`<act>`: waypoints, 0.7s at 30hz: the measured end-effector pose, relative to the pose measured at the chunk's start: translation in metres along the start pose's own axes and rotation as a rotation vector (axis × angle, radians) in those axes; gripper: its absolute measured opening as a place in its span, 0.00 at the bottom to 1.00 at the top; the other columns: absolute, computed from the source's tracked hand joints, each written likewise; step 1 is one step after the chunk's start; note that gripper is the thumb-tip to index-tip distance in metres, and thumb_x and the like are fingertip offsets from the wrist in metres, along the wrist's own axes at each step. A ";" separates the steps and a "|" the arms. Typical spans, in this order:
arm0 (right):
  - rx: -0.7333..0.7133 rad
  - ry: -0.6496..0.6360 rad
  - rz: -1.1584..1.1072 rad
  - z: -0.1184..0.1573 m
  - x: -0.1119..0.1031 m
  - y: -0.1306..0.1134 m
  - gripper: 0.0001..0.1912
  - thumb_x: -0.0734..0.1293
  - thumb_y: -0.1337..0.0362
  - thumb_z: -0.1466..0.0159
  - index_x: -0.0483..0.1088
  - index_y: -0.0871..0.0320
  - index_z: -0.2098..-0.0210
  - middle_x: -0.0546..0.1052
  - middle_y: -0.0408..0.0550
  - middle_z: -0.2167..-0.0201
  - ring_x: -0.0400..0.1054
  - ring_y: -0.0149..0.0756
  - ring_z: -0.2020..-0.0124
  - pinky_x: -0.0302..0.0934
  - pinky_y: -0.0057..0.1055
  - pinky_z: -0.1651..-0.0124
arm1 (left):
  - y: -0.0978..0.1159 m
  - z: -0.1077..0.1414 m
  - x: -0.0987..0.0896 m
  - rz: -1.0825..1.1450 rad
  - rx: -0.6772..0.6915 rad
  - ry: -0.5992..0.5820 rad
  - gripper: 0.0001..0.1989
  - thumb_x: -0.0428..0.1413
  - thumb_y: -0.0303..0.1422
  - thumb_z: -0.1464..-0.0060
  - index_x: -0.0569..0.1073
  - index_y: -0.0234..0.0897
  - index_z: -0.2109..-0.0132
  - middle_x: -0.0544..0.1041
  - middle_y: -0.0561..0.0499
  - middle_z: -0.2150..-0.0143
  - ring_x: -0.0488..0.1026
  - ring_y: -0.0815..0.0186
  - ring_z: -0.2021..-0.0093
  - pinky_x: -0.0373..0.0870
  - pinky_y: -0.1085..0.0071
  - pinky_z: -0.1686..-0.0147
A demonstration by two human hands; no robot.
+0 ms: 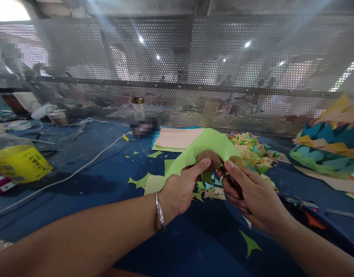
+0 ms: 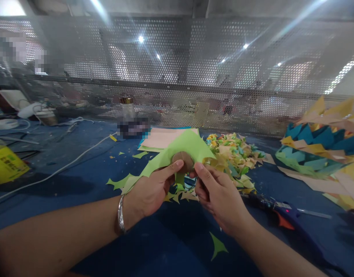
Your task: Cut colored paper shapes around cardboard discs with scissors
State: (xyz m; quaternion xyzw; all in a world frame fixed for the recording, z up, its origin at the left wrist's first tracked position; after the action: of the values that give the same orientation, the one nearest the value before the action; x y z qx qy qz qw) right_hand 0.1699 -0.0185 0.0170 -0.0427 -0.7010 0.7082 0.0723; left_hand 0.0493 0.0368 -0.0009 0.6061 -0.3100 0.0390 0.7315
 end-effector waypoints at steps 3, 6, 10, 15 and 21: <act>0.002 0.007 0.006 0.002 0.000 -0.002 0.34 0.73 0.30 0.49 0.65 0.54 0.72 0.58 0.32 0.89 0.45 0.21 0.90 0.39 0.19 0.89 | -0.001 0.001 0.004 -0.002 -0.008 -0.038 0.18 0.70 0.41 0.54 0.83 0.37 0.57 0.84 0.43 0.52 0.76 0.52 0.44 0.65 0.55 0.37; 0.010 0.021 0.011 0.003 0.000 -0.003 0.35 0.73 0.29 0.51 0.66 0.55 0.72 0.58 0.32 0.89 0.46 0.21 0.90 0.40 0.18 0.90 | 0.002 0.004 0.013 0.044 -0.007 -0.104 0.18 0.70 0.41 0.54 0.83 0.36 0.58 0.83 0.43 0.51 0.76 0.54 0.44 0.64 0.57 0.36; -0.002 0.048 0.022 0.003 -0.001 -0.004 0.34 0.72 0.29 0.49 0.67 0.56 0.73 0.58 0.33 0.90 0.46 0.21 0.91 0.40 0.18 0.90 | 0.007 0.008 0.024 0.115 -0.002 -0.193 0.15 0.70 0.40 0.55 0.82 0.36 0.62 0.84 0.45 0.56 0.76 0.55 0.46 0.67 0.60 0.38; -0.004 0.073 0.038 0.003 -0.004 -0.003 0.34 0.72 0.29 0.49 0.66 0.55 0.73 0.58 0.32 0.90 0.46 0.22 0.91 0.41 0.18 0.91 | 0.006 0.008 0.024 0.120 -0.017 -0.184 0.13 0.69 0.38 0.54 0.81 0.36 0.63 0.83 0.47 0.57 0.77 0.57 0.49 0.69 0.61 0.41; 0.005 0.078 0.069 0.003 -0.006 -0.005 0.35 0.73 0.28 0.51 0.68 0.56 0.73 0.57 0.33 0.90 0.46 0.22 0.90 0.41 0.18 0.91 | 0.010 0.005 0.021 0.076 0.072 -0.165 0.13 0.67 0.37 0.52 0.83 0.37 0.59 0.83 0.45 0.48 0.76 0.57 0.44 0.67 0.63 0.38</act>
State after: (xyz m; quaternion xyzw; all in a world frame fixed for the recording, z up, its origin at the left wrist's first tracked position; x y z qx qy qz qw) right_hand 0.1757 -0.0222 0.0214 -0.0944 -0.6940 0.7097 0.0752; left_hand 0.0600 0.0280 0.0185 0.6210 -0.3902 0.0279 0.6792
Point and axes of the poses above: each hand's wrist, its own z-axis away from the middle knuckle, its own x-axis out of the palm, y = z × x, the point moved 8 cm from there along -z, towards the middle knuckle
